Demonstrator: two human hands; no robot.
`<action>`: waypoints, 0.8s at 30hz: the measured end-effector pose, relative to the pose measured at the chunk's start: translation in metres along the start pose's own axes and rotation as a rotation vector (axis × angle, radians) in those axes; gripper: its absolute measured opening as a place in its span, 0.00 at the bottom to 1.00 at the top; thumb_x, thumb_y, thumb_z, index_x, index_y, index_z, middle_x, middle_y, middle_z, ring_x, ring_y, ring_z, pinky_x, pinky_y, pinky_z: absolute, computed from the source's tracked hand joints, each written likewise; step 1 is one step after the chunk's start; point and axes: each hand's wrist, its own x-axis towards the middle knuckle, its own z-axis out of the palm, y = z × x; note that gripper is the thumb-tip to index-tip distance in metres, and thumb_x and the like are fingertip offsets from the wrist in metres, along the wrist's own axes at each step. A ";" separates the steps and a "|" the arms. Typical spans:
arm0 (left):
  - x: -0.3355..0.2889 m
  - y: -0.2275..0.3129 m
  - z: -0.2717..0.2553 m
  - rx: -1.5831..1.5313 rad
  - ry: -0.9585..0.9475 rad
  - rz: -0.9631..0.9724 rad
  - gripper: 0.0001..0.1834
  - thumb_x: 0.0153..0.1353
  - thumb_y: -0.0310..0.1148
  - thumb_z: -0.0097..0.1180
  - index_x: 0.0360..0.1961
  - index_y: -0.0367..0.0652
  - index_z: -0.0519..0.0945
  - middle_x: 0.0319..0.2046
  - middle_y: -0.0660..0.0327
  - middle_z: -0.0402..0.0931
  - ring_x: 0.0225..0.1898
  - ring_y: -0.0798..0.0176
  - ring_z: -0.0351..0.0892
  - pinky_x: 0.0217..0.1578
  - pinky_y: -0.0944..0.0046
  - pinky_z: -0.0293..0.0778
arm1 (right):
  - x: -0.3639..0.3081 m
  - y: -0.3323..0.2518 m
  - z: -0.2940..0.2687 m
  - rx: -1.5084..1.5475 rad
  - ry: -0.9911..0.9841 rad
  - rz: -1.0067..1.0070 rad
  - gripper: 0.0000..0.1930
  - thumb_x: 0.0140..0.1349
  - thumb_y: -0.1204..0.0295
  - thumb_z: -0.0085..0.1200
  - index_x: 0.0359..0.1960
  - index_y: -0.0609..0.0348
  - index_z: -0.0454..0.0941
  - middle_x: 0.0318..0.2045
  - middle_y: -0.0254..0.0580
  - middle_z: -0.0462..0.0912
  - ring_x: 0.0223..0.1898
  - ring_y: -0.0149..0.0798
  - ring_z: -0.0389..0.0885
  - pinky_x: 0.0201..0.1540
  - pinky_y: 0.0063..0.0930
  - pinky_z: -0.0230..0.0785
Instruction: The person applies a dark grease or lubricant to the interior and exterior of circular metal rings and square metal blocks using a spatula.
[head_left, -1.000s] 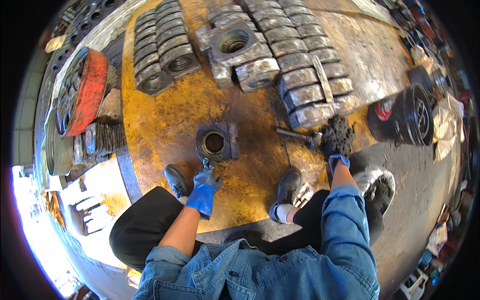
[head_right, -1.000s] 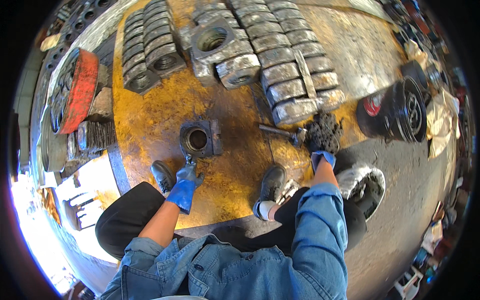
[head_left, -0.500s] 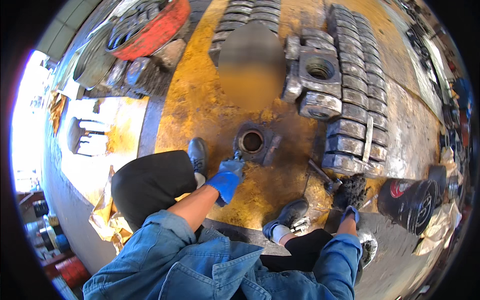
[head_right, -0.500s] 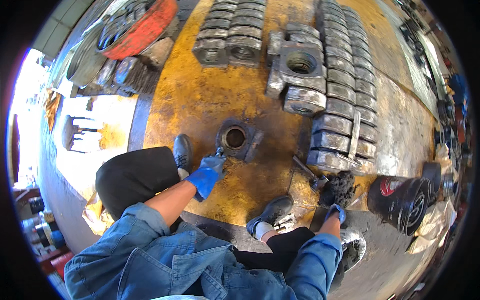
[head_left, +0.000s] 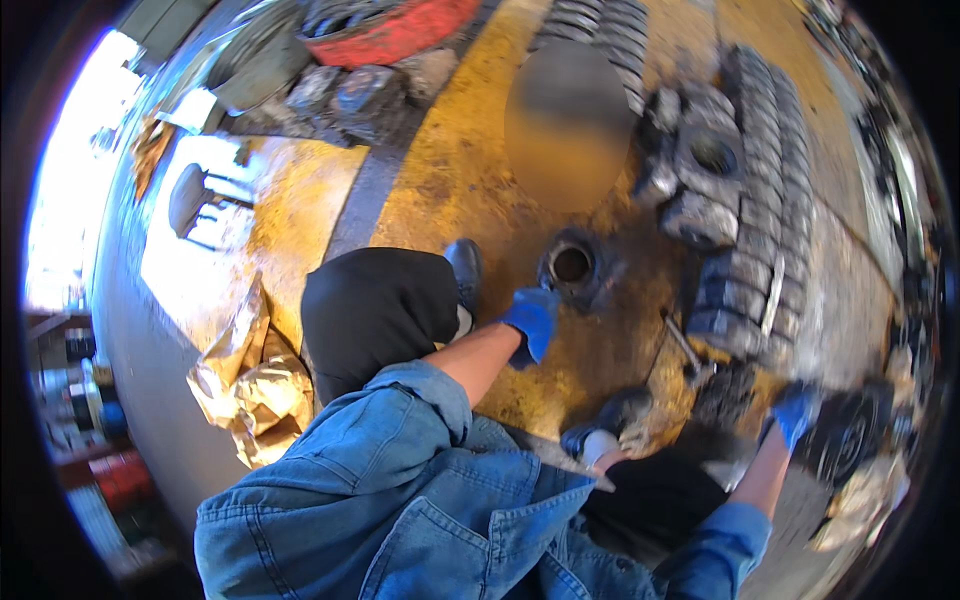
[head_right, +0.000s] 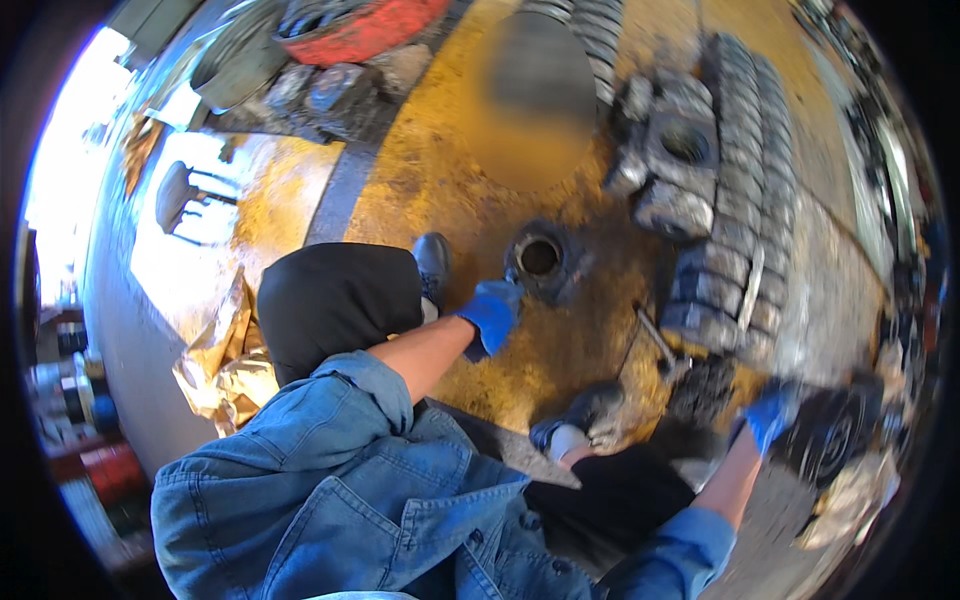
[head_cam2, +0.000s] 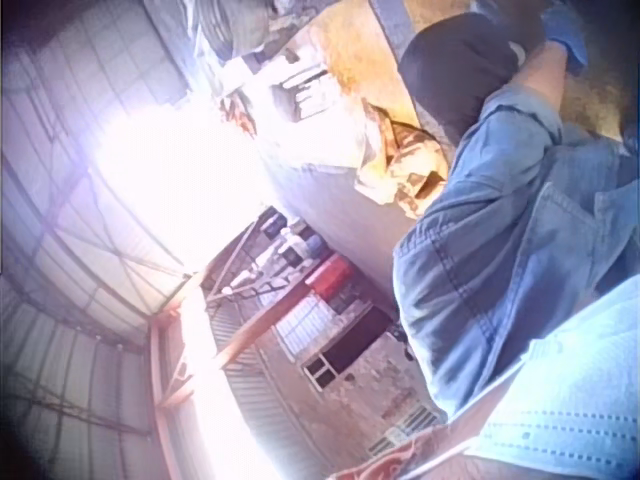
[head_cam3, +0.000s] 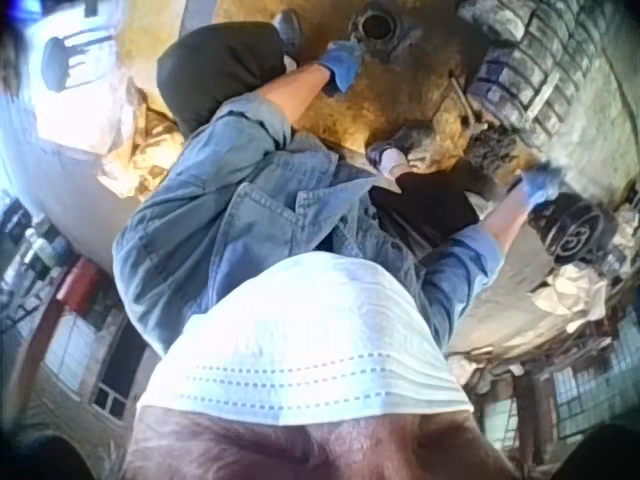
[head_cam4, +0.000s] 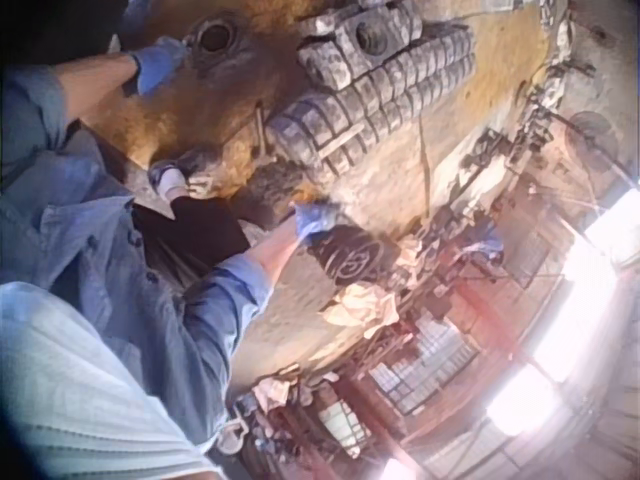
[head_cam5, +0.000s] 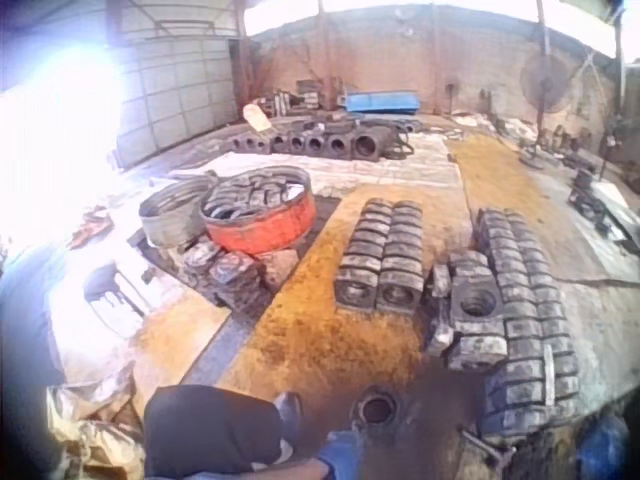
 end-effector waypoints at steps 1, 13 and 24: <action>-0.004 0.008 -0.015 -0.026 0.008 0.020 0.09 0.56 0.35 0.56 0.38 0.45 0.79 0.34 0.52 0.82 0.38 0.47 0.82 0.35 0.49 0.77 | -0.022 -0.025 0.020 0.260 0.003 -0.032 0.16 0.69 0.62 0.45 0.52 0.57 0.74 0.46 0.38 0.79 0.42 0.36 0.78 0.43 0.31 0.71; 0.009 0.013 -0.023 0.092 -0.190 0.027 0.35 0.49 0.54 0.61 0.55 0.45 0.74 0.48 0.49 0.78 0.50 0.46 0.76 0.49 0.50 0.74 | -0.103 0.094 0.227 -1.684 -0.823 0.301 0.09 0.60 0.67 0.53 0.39 0.48 0.84 0.38 0.43 0.85 0.38 0.40 0.84 0.31 0.44 0.73; 0.011 0.016 -0.010 0.162 -0.137 0.017 0.34 0.49 0.55 0.61 0.54 0.48 0.75 0.46 0.50 0.80 0.48 0.47 0.78 0.47 0.49 0.75 | -0.115 0.158 0.229 -1.463 -0.479 -0.090 0.08 0.60 0.68 0.52 0.34 0.48 0.84 0.35 0.39 0.85 0.36 0.42 0.83 0.33 0.48 0.69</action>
